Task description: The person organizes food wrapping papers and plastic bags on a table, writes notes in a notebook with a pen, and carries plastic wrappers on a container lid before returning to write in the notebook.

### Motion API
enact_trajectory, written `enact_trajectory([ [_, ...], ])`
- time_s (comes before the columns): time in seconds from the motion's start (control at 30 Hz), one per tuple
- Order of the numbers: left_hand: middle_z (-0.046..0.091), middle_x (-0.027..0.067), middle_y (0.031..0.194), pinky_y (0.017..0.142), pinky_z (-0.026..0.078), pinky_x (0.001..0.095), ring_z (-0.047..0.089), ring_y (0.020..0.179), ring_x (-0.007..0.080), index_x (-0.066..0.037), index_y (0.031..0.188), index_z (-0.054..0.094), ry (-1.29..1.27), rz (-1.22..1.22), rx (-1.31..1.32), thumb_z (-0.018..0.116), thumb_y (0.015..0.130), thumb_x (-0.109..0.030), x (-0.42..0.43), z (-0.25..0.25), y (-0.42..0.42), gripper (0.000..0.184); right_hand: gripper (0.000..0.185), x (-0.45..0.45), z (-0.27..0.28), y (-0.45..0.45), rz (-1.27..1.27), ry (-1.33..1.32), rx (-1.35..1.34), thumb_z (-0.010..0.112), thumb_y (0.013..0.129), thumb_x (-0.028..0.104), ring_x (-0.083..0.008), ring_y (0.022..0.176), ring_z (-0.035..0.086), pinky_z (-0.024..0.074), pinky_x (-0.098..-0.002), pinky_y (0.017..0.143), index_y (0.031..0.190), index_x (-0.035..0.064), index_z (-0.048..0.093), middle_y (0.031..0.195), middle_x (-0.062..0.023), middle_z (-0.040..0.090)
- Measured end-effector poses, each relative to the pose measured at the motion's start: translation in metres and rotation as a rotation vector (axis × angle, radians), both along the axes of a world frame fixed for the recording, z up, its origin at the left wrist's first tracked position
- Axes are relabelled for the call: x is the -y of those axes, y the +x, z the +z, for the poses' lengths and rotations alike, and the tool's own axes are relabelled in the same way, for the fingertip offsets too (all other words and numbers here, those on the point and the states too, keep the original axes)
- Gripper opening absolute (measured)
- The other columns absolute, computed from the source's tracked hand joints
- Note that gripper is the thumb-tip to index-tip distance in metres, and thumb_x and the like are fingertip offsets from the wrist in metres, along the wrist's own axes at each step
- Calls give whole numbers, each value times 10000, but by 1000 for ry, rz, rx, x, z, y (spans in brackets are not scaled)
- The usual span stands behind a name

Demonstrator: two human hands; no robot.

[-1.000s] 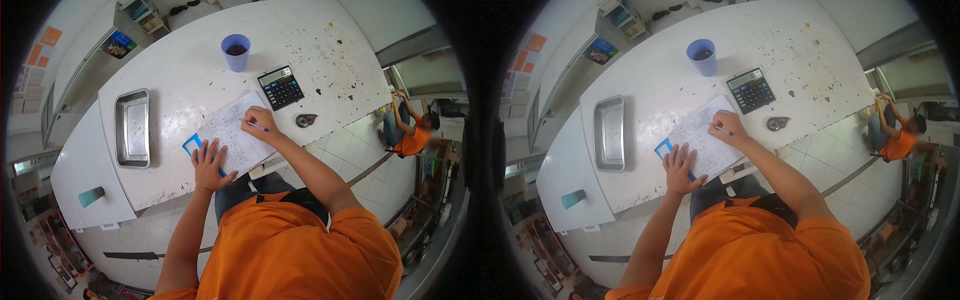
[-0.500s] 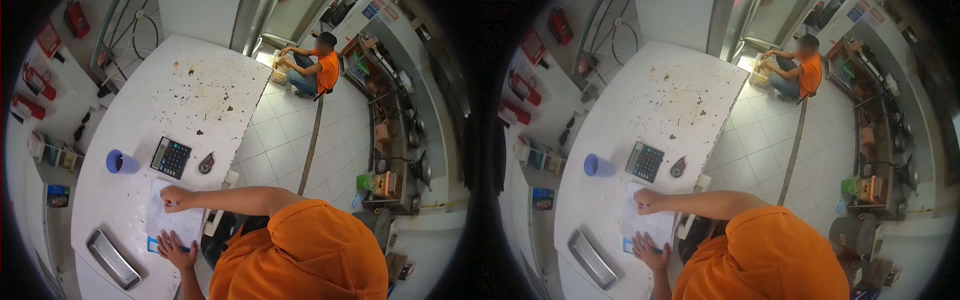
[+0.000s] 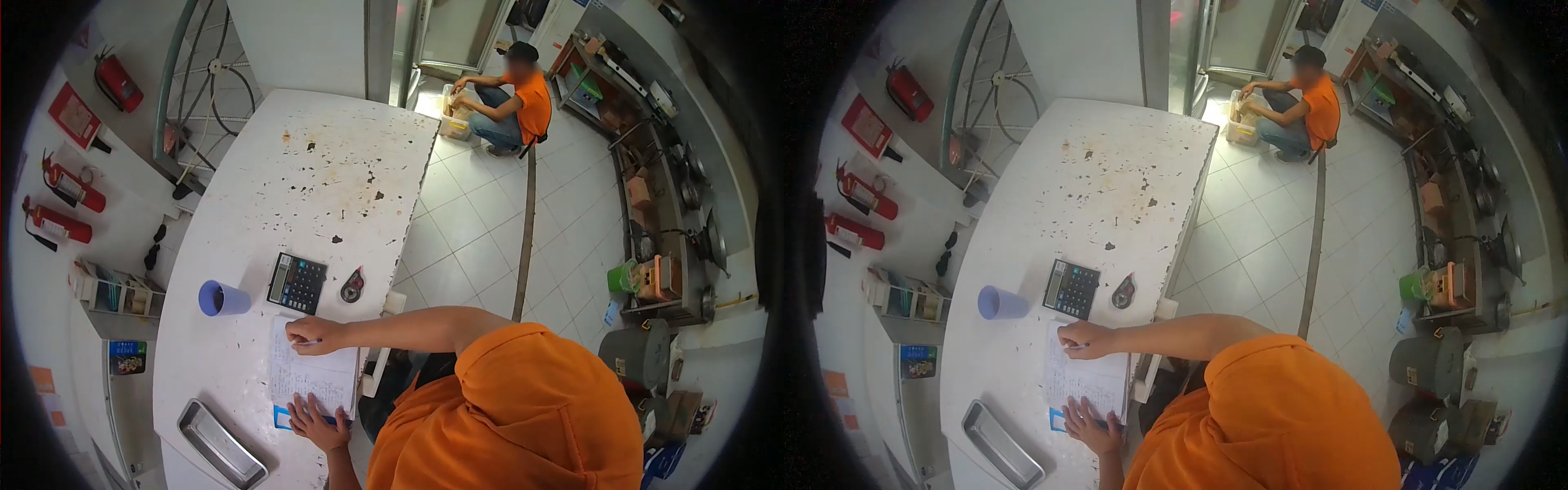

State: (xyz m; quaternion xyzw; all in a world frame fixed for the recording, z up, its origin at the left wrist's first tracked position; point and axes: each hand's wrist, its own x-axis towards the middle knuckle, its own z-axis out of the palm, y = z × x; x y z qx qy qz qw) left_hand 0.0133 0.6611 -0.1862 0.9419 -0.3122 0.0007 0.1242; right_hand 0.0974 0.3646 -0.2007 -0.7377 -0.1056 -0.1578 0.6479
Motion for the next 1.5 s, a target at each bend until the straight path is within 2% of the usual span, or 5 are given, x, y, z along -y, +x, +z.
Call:
enact_trajectory([
  [0.57,406,212,1685,1230,204,660,304,1563,482,-94,1528,546,24,-7,37,592,979,-579,1,1,-3,733,382,-6,-8,4,-86,-126,40,636,1090,280,-339,646,552,416,-471,639,831,36,497,692,-141,508],
  [0.87,261,207,1774,1266,73,696,149,1648,470,-143,1525,555,82,75,-100,522,987,-687,4,1,-1,765,306,-8,-2,0,-54,-101,75,633,1092,280,-338,702,586,458,-470,673,908,39,598,752,-136,552],
  [1.07,244,204,1782,1257,52,730,164,1648,460,-150,1549,548,-32,62,-156,660,922,-589,-4,-4,0,773,239,-11,-29,10,-102,-53,-76,628,1081,279,-372,926,624,501,-477,823,999,57,661,951,-174,628],
  [1.17,272,225,1765,1246,86,733,197,1635,470,-136,1540,555,-48,64,-137,706,902,-529,-3,0,0,764,193,-20,-50,18,-72,317,-245,634,1080,194,-205,783,606,519,-387,731,980,30,661,855,-85,618],
  [1.5,347,221,1721,1245,131,697,262,1603,462,-113,1429,653,-91,114,-125,749,851,-604,1,10,4,763,136,-21,-3,7,34,-180,-245,788,805,32,-232,768,713,583,-345,730,829,16,656,859,-122,689],
])
